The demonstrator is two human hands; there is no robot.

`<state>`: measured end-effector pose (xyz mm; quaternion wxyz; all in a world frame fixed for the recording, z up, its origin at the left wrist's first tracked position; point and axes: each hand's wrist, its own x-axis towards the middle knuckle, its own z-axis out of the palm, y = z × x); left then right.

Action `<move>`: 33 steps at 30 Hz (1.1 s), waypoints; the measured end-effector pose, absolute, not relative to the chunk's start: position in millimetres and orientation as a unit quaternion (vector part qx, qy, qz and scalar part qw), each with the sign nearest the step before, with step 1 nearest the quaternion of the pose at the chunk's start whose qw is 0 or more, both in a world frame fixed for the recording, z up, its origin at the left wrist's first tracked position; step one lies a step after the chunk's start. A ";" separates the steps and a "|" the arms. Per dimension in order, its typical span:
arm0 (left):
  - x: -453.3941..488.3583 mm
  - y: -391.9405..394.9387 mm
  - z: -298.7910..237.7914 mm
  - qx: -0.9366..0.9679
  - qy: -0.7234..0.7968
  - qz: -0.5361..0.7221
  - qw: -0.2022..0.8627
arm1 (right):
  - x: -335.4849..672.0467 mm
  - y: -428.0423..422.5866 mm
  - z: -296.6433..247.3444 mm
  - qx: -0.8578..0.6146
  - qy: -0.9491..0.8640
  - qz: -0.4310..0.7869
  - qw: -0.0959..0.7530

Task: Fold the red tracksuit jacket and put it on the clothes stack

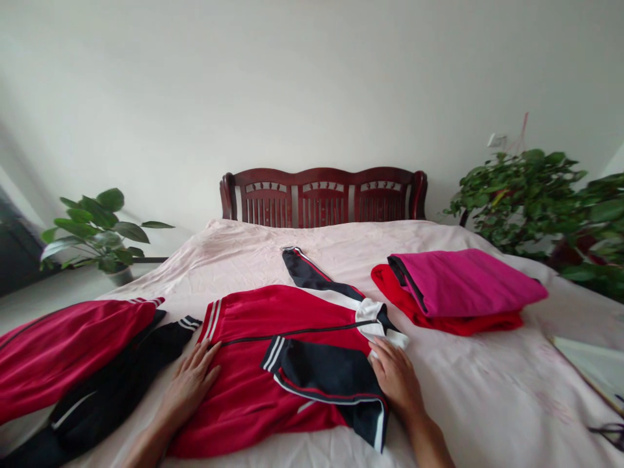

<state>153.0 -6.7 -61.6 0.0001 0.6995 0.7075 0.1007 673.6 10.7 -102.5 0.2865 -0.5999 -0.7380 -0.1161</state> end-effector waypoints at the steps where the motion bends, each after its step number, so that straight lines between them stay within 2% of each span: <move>1: 153.4 -7.1 -60.9 0.699 0.708 0.103 -0.001 | 673.6 10.6 -102.2 -0.600 -0.738 -0.117 0.285; 22: 161.9 -9.1 -53.2 0.692 0.719 0.067 -0.012 | 671.4 6.9 -95.5 -0.627 -0.712 -0.110 0.297; 27: 163.0 -10.2 -52.9 0.689 0.720 0.075 -0.018 | 659.4 0.2 -74.0 -0.663 -0.700 -0.046 0.261; 33: 162.3 -9.7 -52.1 0.693 0.718 0.068 -0.011 | 615.6 -38.0 -13.3 -0.684 -0.682 0.122 0.229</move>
